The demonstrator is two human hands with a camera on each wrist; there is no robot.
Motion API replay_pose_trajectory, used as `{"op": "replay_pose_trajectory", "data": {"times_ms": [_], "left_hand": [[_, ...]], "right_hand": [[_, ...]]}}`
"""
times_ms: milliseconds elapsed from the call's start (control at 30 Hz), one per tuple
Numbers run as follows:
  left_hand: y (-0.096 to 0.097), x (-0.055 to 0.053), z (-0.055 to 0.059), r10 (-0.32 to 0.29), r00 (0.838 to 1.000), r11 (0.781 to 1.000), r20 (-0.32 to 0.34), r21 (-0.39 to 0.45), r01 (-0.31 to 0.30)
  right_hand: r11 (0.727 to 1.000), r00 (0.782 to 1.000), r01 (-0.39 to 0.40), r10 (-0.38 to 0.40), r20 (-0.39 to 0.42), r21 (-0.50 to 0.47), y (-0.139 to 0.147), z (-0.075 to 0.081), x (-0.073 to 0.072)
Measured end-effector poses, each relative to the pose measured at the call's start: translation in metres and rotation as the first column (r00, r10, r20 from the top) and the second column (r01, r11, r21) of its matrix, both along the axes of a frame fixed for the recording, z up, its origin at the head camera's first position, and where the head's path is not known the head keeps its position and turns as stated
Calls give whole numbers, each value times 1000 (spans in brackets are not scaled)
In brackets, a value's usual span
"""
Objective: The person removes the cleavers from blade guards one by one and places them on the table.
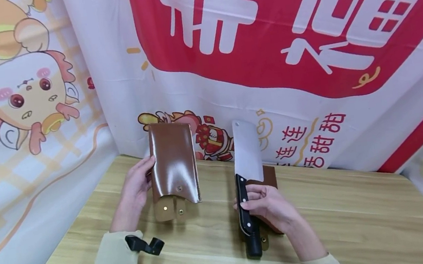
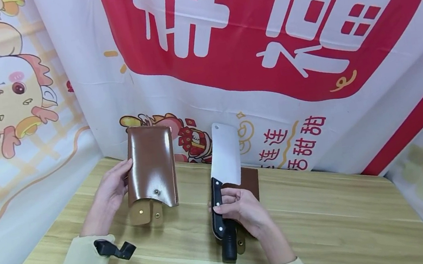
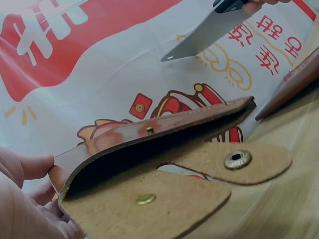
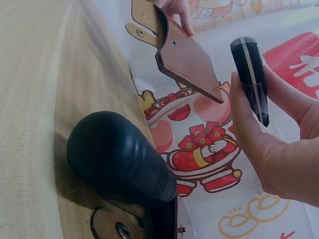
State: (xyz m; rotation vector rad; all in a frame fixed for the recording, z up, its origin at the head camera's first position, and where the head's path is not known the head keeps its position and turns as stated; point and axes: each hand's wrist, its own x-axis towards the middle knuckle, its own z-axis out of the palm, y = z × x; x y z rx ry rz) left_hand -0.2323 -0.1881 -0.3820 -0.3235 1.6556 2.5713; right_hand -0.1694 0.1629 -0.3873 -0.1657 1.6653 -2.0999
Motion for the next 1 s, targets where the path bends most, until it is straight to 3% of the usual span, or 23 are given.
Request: {"op": "replay_pose_trajectory", "data": {"times_ms": [467,733,1000], "left_hand": [[-1,-6,-9,10,1000,998,14,-54,-9],[-1,-9,-16,11,999,999,33,-45,-10],[-1,-9,-20,-1,998,993,61,-118,8]], "right_hand": [[997,1000,21,-22,8,80,-8,-11,-2],[997,999,45,-47,22,60,-17,-20,-1],[995,994,78,-82,70,56,-29,-30,0]]}}
